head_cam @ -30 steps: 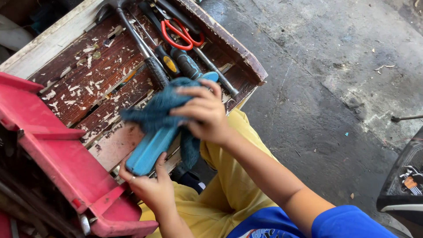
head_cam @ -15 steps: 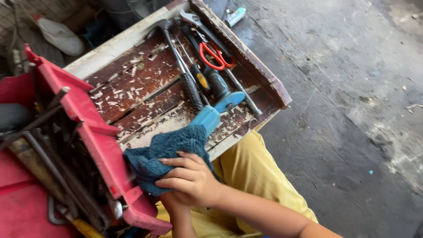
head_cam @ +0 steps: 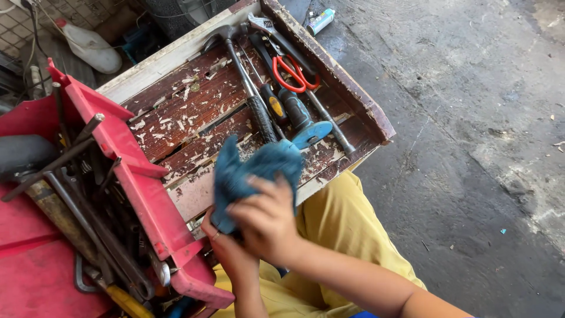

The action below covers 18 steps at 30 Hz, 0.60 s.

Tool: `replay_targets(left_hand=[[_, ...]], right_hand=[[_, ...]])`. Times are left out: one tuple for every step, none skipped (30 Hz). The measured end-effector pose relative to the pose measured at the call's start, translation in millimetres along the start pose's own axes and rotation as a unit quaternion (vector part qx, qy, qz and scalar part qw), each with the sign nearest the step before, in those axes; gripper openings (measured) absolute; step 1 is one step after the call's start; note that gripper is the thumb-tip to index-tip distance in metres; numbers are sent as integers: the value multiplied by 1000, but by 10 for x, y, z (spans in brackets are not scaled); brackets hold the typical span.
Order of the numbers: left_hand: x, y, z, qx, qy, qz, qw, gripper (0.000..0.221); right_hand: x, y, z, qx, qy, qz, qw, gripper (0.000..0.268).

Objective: Cleaning a blue plastic tool case using a cloth.

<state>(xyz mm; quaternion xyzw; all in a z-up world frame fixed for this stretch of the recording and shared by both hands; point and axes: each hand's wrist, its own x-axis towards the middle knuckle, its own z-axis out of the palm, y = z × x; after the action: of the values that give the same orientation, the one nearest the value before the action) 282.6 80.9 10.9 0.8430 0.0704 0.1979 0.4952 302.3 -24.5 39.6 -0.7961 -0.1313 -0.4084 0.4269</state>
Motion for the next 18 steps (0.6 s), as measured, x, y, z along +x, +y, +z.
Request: replay_targets(left_hand=[[1, -29, 2, 10, 2, 1, 1000, 61], [-16, -61, -2, 22, 3, 0, 1000, 62], [-32, -94, -4, 23, 1, -2, 1000, 62], [-50, -125, 5, 38, 3, -2, 999, 64], [-68, -155, 12, 52, 5, -3, 999, 67], [-74, -174, 16, 52, 3, -3, 999, 67], [-81, -189, 23, 66, 5, -1, 998, 70], [-77, -204, 25, 82, 4, 3, 997, 73], [-50, -110, 12, 82, -1, 5, 997, 73], [-39, -14, 1, 58, 3, 12, 998, 72], [-29, 82, -13, 33, 8, 19, 999, 70], [-21, 97, -10, 32, 4, 20, 999, 70], [-12, 113, -12, 25, 2, 16, 1000, 69], [-5, 128, -10, 18, 0, 11, 1000, 68], [9, 116, -13, 16, -2, 12, 1000, 68], [14, 108, -8, 24, -2, -2, 1000, 70], [22, 100, -2, 31, -2, -16, 999, 73], [9, 81, -1, 28, -3, -16, 999, 73]], right_hand=[[-114, -97, 61, 27, -46, -5, 999, 23], [-242, -202, 114, 53, -92, -6, 994, 26], [-196, -162, 97, 52, -94, -3, 994, 26], [-149, -115, 75, 49, -103, -46, 992, 23], [-101, -69, 52, 46, -112, -89, 989, 19], [-14, 15, -31, 44, -112, -86, 989, 19], [72, 101, -119, 46, -111, -117, 986, 26], [159, 185, -203, 48, -108, -145, 982, 35], [211, 316, -231, 45, -105, -141, 983, 35], [247, 444, -276, 19, -61, -140, 988, 31], [279, 569, -324, -7, -16, -139, 990, 28], [335, 641, -382, -11, -15, -138, 990, 28], [392, 708, -440, -25, 1, -94, 995, 27], [449, 777, -501, -38, 16, -51, 998, 28], [428, 759, -465, -41, 17, -50, 998, 28], [406, 745, -440, -39, 17, -4, 999, 19], [387, 733, -412, -37, 17, 41, 998, 11], [352, 609, -368, -40, 17, 40, 998, 11]])
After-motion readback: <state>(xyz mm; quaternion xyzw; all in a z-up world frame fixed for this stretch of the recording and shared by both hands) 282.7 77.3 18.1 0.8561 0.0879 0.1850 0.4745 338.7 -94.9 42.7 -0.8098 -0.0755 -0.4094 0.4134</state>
